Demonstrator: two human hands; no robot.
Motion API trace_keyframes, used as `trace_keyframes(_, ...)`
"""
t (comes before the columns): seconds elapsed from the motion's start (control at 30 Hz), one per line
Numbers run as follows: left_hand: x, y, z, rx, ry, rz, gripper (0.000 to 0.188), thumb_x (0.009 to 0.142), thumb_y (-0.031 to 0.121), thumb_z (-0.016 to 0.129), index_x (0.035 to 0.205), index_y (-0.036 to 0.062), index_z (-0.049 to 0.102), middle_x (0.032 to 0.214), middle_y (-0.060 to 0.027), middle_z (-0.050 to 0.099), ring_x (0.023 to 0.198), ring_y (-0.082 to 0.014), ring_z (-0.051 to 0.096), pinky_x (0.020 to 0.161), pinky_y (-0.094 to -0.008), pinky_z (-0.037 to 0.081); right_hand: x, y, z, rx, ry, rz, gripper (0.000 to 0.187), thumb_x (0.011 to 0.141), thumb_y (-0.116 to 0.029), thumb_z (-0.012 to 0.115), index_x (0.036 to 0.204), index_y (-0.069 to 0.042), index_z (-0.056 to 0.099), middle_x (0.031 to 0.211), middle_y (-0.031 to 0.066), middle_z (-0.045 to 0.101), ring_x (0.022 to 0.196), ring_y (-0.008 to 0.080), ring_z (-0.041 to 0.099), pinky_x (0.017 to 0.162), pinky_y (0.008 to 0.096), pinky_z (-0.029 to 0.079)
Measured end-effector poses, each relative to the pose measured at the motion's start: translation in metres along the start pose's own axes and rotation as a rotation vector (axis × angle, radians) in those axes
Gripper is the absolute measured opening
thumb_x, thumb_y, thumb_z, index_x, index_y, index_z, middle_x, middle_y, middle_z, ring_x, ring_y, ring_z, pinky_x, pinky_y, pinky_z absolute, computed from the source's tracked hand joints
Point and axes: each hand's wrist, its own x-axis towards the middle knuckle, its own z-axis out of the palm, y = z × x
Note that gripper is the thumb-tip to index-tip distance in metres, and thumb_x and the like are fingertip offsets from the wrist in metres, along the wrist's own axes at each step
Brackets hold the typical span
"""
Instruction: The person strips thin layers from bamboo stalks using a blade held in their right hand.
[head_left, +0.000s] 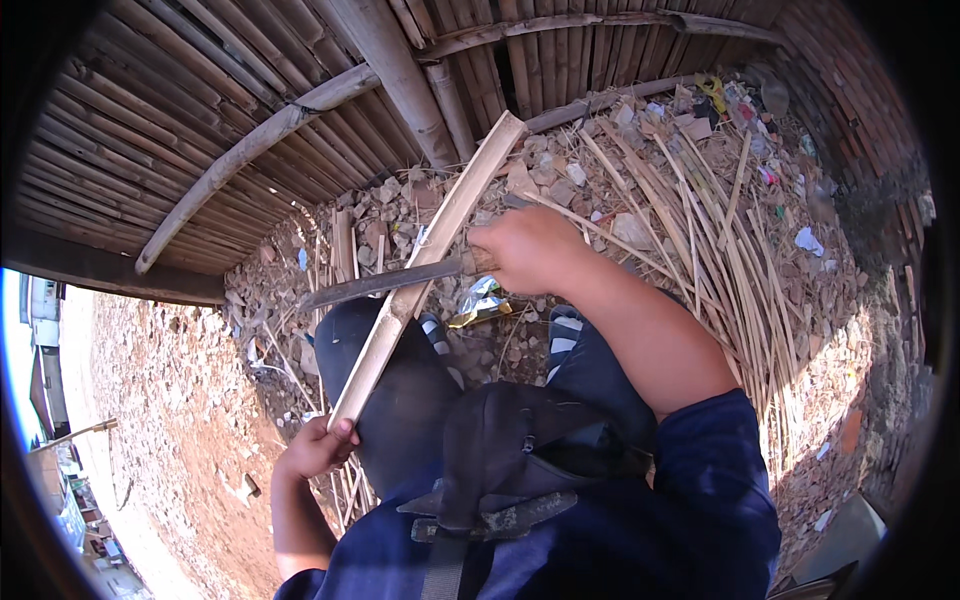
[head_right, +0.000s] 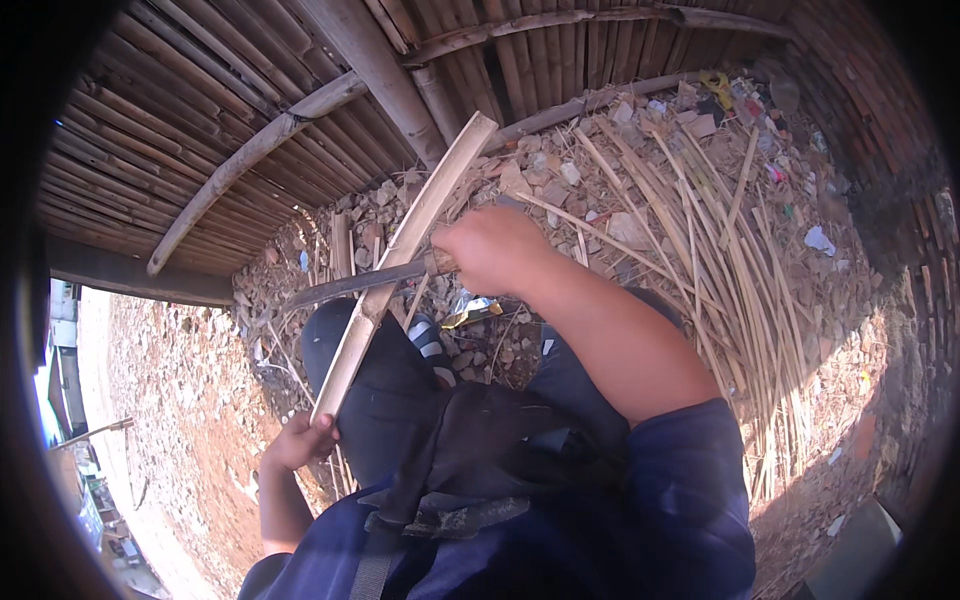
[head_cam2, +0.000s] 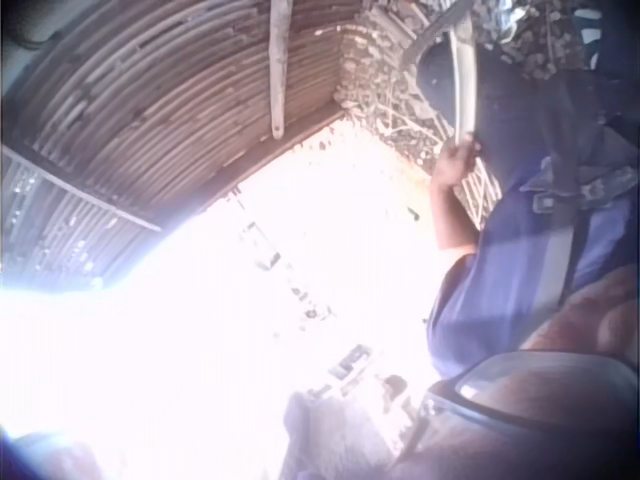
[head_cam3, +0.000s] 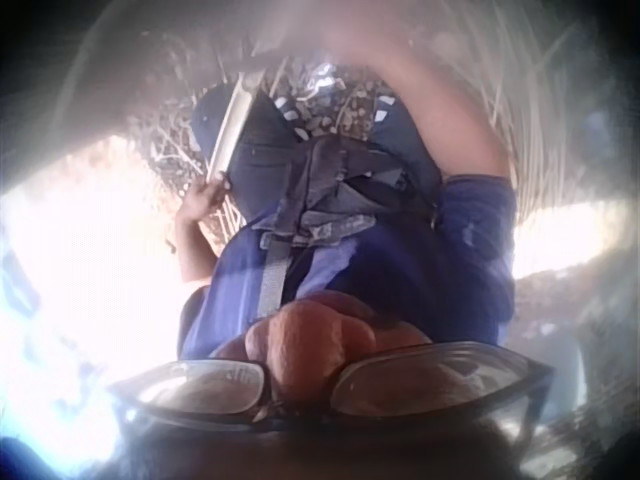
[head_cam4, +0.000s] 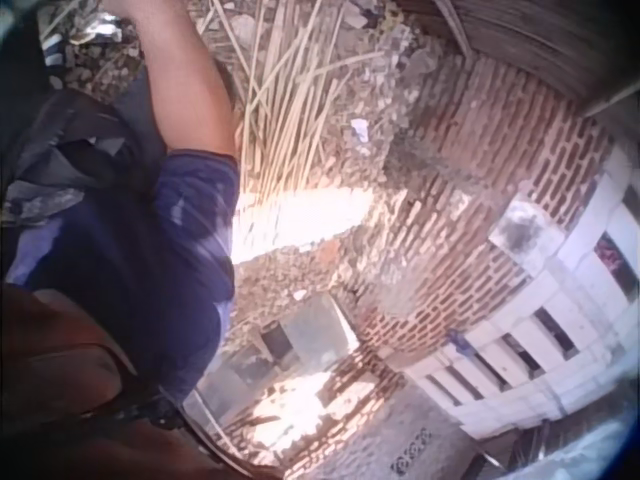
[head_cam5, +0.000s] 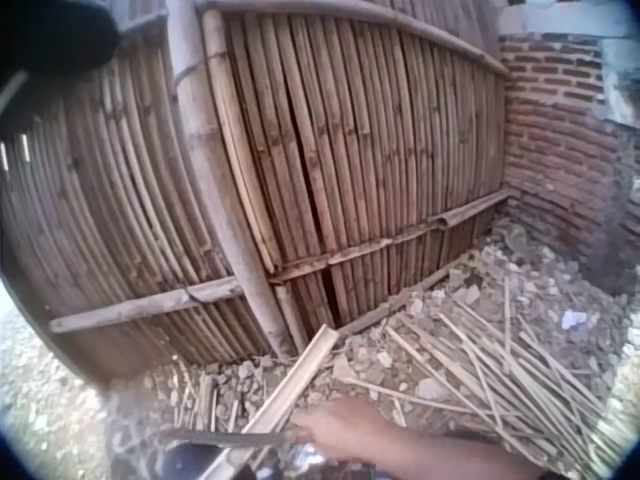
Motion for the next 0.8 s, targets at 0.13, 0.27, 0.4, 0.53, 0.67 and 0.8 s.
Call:
trace_keyframes(0.13, 0.003, 0.004, 0.011, 0.005, 0.027, 0.051, 0.045, 0.102, 0.047, 0.055, 0.088, 0.0051, 0.062, 0.059, 0.0006, 0.049, 0.047, -0.0100, 0.044, 0.046, -0.0263, 0.037, 0.015, 0.053, 0.022, 0.121, 0.229, 0.173, 0.039, 0.073, -0.016, 0.069, 0.112, -0.011, 0.070, 0.097, 0.0197, 0.071, 0.093, 0.0398, 0.068, 0.084, 0.0487, 0.054)
trace_keyframes(0.27, 0.001, -0.001, 0.007, -0.006, 0.025, 0.039, 0.045, 0.102, 0.048, 0.055, 0.088, 0.0051, 0.063, 0.059, 0.0004, 0.050, 0.048, -0.0099, 0.044, 0.046, -0.0262, 0.037, 0.010, 0.049, 0.004, 0.106, 0.187, 0.236, 0.046, 0.073, -0.016, 0.069, 0.118, -0.012, 0.069, 0.099, 0.0210, 0.071, 0.095, 0.0397, 0.068, 0.086, 0.0485, 0.054)
trace_keyframes(0.4, 0.002, -0.004, 0.002, 0.047, 0.030, 0.044, 0.050, 0.097, 0.056, 0.059, 0.087, 0.0066, 0.062, 0.064, -0.0009, 0.055, 0.051, -0.0118, 0.050, 0.048, -0.0280, 0.041, 0.003, 0.011, -0.004, -0.016, 0.031, 0.100, 0.040, 0.073, -0.016, 0.068, 0.113, -0.010, 0.069, 0.098, 0.0207, 0.071, 0.092, 0.0403, 0.068, 0.084, 0.0488, 0.054)
trace_keyframes(0.53, 0.008, 0.000, 0.001, 0.047, -0.041, 0.055, 0.050, 0.099, 0.054, 0.057, 0.089, 0.0065, 0.063, 0.063, -0.0008, 0.055, 0.051, -0.0118, 0.052, 0.048, -0.0277, 0.043, 0.010, 0.050, 0.012, 0.090, 0.053, 0.205, 0.034, 0.074, -0.010, 0.065, 0.107, -0.010, 0.069, 0.097, 0.0194, 0.071, 0.096, 0.0383, 0.068, 0.085, 0.0494, 0.054)
trace_keyframes(0.67, 0.001, 0.007, 0.002, 0.015, -0.009, -0.011, 0.049, 0.099, 0.054, 0.057, 0.089, 0.0064, 0.063, 0.063, -0.0009, 0.055, 0.049, -0.0125, 0.052, 0.047, -0.0278, 0.042, 0.019, 0.069, 0.017, 0.167, 0.212, 0.309, 0.029, 0.073, -0.010, 0.066, 0.102, -0.009, 0.069, 0.093, 0.0183, 0.070, 0.095, 0.0390, 0.068, 0.085, 0.0505, 0.054)
trace_keyframes(0.8, 0.004, -0.006, -0.003, 0.017, -0.043, 0.014, 0.051, 0.099, 0.056, 0.057, 0.089, 0.0057, 0.063, 0.063, -0.0013, 0.055, 0.051, -0.0133, 0.053, 0.048, -0.0285, 0.043, 0.012, 0.016, 0.006, 0.118, 0.104, 0.235, 0.032, 0.073, -0.009, 0.065, 0.105, -0.010, 0.069, 0.095, 0.0187, 0.070, 0.096, 0.0388, 0.068, 0.085, 0.0505, 0.054)
